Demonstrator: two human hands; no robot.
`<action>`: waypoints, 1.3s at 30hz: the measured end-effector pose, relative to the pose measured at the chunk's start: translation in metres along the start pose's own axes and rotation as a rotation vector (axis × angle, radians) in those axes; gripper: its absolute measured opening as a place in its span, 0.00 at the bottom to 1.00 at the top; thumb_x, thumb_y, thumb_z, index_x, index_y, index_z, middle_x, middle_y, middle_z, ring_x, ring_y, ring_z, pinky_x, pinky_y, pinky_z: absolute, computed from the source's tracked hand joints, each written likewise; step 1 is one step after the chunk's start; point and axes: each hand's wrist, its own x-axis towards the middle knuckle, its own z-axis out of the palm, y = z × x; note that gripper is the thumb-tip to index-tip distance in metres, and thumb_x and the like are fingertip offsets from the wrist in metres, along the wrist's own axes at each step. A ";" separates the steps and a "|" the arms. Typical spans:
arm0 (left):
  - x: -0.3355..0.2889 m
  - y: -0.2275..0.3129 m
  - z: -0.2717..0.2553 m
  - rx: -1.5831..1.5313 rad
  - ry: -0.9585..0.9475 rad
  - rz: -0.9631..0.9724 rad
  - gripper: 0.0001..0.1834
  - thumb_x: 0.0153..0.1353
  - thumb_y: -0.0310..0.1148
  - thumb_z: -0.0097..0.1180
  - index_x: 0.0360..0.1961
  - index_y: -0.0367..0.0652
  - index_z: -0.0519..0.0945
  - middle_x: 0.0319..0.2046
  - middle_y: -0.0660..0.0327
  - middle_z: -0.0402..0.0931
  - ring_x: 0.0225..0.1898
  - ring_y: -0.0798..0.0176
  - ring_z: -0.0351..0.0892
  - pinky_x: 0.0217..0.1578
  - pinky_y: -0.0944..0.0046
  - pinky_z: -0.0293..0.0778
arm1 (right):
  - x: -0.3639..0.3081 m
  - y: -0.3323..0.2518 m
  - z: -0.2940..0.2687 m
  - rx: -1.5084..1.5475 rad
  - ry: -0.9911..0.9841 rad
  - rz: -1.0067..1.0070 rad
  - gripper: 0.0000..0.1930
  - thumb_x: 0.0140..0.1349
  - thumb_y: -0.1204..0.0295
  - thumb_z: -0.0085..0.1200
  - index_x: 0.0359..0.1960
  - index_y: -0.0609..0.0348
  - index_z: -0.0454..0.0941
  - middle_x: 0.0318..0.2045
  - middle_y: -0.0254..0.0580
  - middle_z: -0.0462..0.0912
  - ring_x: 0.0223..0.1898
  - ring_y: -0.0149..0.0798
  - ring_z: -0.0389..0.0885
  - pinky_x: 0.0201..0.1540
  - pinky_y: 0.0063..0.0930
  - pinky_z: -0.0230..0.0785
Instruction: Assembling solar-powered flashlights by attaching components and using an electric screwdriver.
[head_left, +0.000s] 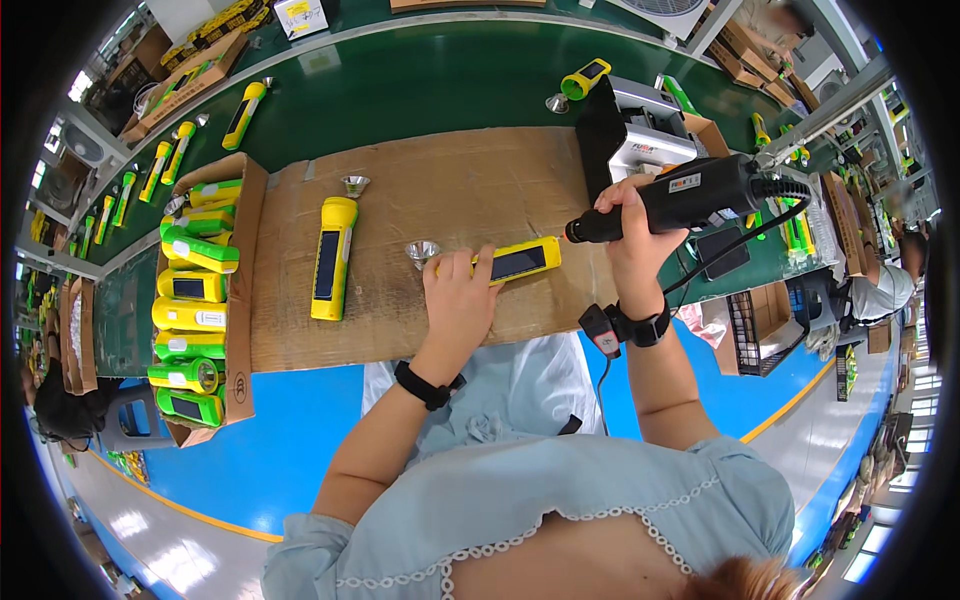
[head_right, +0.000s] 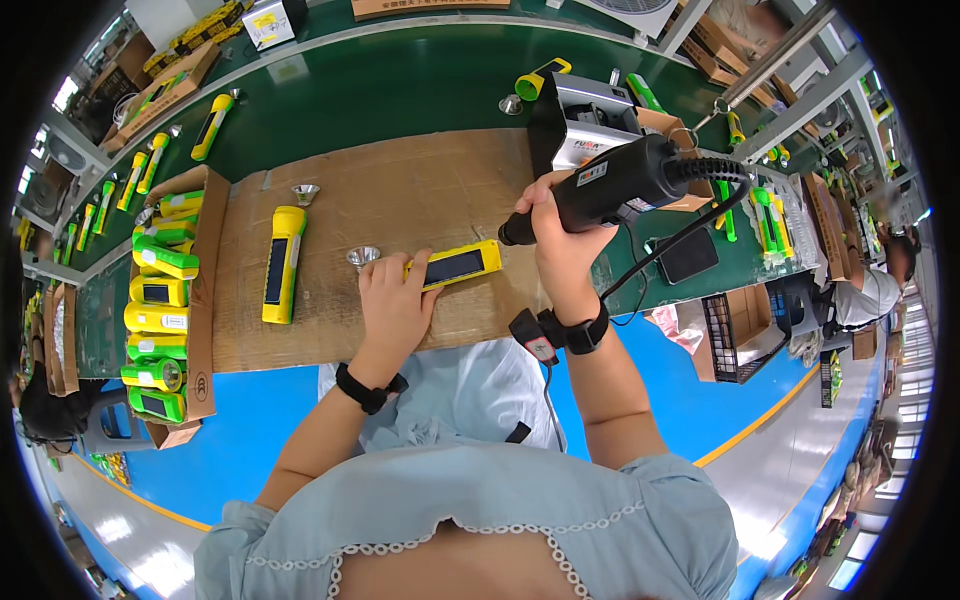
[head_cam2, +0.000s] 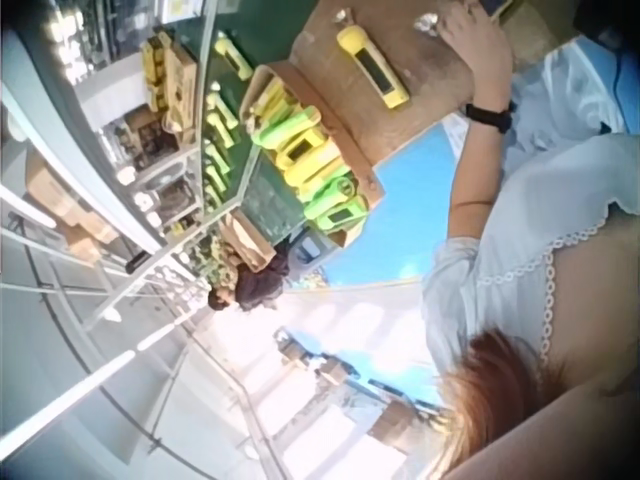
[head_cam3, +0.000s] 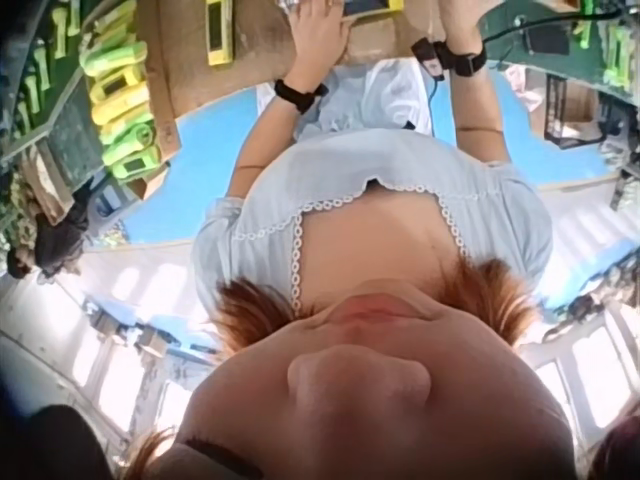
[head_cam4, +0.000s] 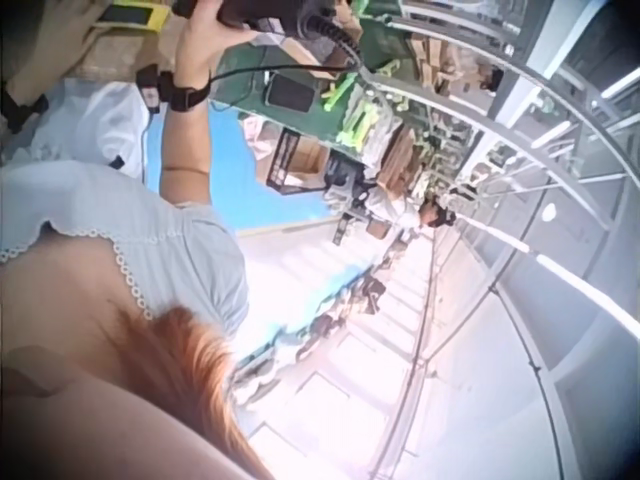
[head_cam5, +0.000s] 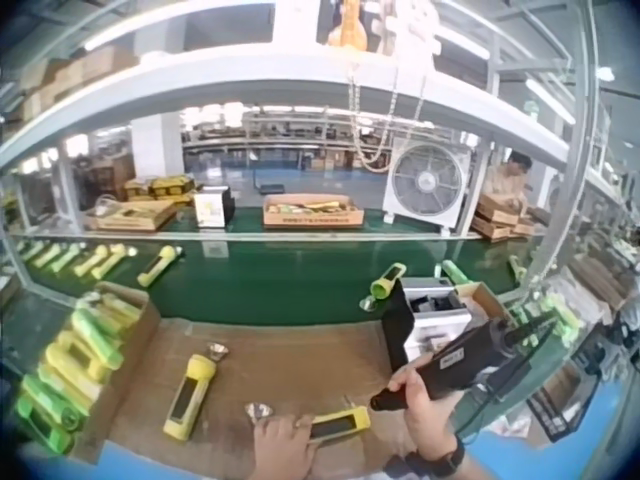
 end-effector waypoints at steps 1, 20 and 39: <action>0.000 0.001 0.000 0.004 0.020 0.007 0.26 0.50 0.38 0.62 0.51 0.44 0.74 0.40 0.56 0.70 0.44 0.53 0.69 0.52 0.51 0.59 | 0.000 0.000 -0.001 0.001 0.000 0.000 0.02 0.56 0.81 0.50 0.26 0.66 0.71 0.24 0.39 0.76 0.25 0.30 0.76 0.31 0.24 0.71; 0.024 -0.002 -0.014 -0.047 -0.178 -0.106 0.27 0.40 0.39 0.69 0.45 0.46 0.80 0.35 0.59 0.71 0.42 0.55 0.71 0.46 0.54 0.63 | 0.009 0.040 0.003 -0.044 -0.243 0.159 0.25 0.51 0.86 0.54 0.48 0.57 0.56 0.25 0.38 0.75 0.24 0.30 0.76 0.26 0.25 0.71; 0.025 -0.011 -0.018 -0.094 -0.186 -0.048 0.26 0.40 0.36 0.69 0.44 0.43 0.78 0.37 0.55 0.72 0.43 0.50 0.72 0.46 0.53 0.67 | 0.072 -0.027 -0.058 -0.264 0.220 -0.373 0.18 0.52 0.83 0.55 0.41 0.62 0.59 0.25 0.42 0.77 0.23 0.32 0.78 0.29 0.25 0.73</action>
